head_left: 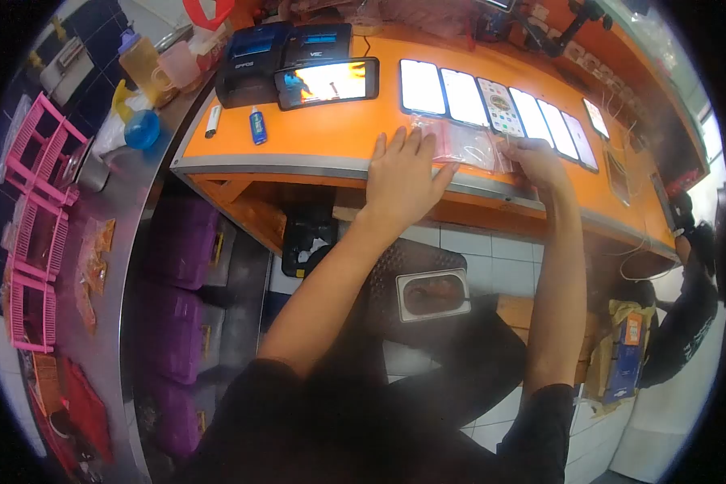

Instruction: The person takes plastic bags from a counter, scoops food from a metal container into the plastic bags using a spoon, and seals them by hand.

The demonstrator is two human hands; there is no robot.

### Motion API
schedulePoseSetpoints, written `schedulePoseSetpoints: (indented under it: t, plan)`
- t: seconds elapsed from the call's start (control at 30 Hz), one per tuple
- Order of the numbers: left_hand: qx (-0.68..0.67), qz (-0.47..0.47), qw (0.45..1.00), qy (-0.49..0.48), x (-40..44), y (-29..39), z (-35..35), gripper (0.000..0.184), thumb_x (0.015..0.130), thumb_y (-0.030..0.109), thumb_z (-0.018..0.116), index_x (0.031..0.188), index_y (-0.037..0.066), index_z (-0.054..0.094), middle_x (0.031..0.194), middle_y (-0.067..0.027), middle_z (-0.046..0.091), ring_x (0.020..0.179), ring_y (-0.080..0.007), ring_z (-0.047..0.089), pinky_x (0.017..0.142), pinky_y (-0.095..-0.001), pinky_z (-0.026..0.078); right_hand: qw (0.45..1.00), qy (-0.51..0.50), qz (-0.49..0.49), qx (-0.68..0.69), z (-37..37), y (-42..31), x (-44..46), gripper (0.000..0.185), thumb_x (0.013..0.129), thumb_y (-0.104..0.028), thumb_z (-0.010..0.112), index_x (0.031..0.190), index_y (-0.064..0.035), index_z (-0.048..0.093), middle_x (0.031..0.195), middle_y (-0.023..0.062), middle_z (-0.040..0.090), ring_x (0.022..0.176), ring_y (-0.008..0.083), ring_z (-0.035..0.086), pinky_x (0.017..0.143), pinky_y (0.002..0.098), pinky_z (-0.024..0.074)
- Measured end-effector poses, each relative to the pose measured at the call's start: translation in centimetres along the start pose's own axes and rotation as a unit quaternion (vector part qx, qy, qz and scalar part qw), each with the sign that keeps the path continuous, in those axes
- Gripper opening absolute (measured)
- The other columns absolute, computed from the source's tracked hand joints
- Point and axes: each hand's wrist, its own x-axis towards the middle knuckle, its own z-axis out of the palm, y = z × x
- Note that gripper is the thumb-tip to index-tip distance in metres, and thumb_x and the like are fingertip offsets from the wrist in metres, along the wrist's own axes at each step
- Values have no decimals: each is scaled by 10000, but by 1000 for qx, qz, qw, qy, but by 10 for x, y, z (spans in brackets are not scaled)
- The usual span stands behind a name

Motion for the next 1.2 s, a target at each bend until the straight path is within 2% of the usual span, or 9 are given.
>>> schedulePoseSetpoints:
  t: [0.13,0.37,0.43,0.57,0.63,0.87,1.03,1.17,1.2]
  plan:
    - [-1,4,1000,-1,0,0,1,528,878,432,582,1189,6,589,1258,-203,576,1195,-394,514,1029,-548,358,995,72,-57,-38,3,5,8,207,897,-211,611,837,-22,670,630,18,553,536,124,473,488,286,361]
    - [-4,2,1000,1,0,-1,-1,536,881,444,573,1189,6,591,1256,-209,575,1194,-389,518,1025,-546,365,978,78,-100,-164,-2,10,-3,265,882,-211,573,838,29,677,628,58,567,590,141,509,561,306,423]
    - [-6,3,1000,2,-1,-1,-1,536,881,443,575,1191,6,590,1255,-210,575,1189,-391,521,1023,-547,366,983,135,-102,-68,0,7,-10,302,902,-252,575,864,25,689,633,55,570,595,141,509,556,309,418]
    - [-9,5,1000,-3,0,-1,-1,536,883,439,575,1194,3,588,1252,-213,576,1183,-398,525,1025,-548,363,966,168,-158,-115,-9,17,-8,300,918,-252,566,897,18,695,635,43,580,607,130,512,548,304,414]
    - [-5,7,1000,-1,-1,-1,0,538,883,439,574,1199,4,585,1253,-214,575,1181,-401,526,1024,-548,364,983,116,-93,-109,-18,10,-18,276,914,-248,575,955,-6,701,683,48,616,633,128,534,579,293,445]
    - [-2,16,1000,7,-1,-2,2,549,882,437,582,1202,-8,578,1242,-229,576,1167,-411,532,1011,-555,370,982,167,-75,43,-35,35,-22,289,890,-268,622,1031,-25,684,894,55,660,725,140,581,668,294,482]
    - [-43,2,999,23,1,3,-8,549,859,407,628,1210,-9,564,1279,-236,539,1183,-411,513,1006,-547,372,932,305,-120,158,-38,19,-86,309,873,-212,654,1104,-7,674,994,70,661,862,140,583,783,278,449]
    - [-103,58,987,112,-18,13,-32,541,810,322,711,1221,9,551,1274,-237,513,1140,-390,516,956,-535,390,953,250,-139,94,-8,33,-161,299,878,-137,647,1134,18,666,946,62,658,855,131,581,789,268,449]
    - [-118,60,985,113,-36,19,-38,485,792,280,734,1170,17,581,1193,-217,556,1082,-376,543,918,-518,412,953,247,-96,146,7,46,-177,298,863,-106,657,1132,22,663,922,64,656,843,127,580,774,264,453]
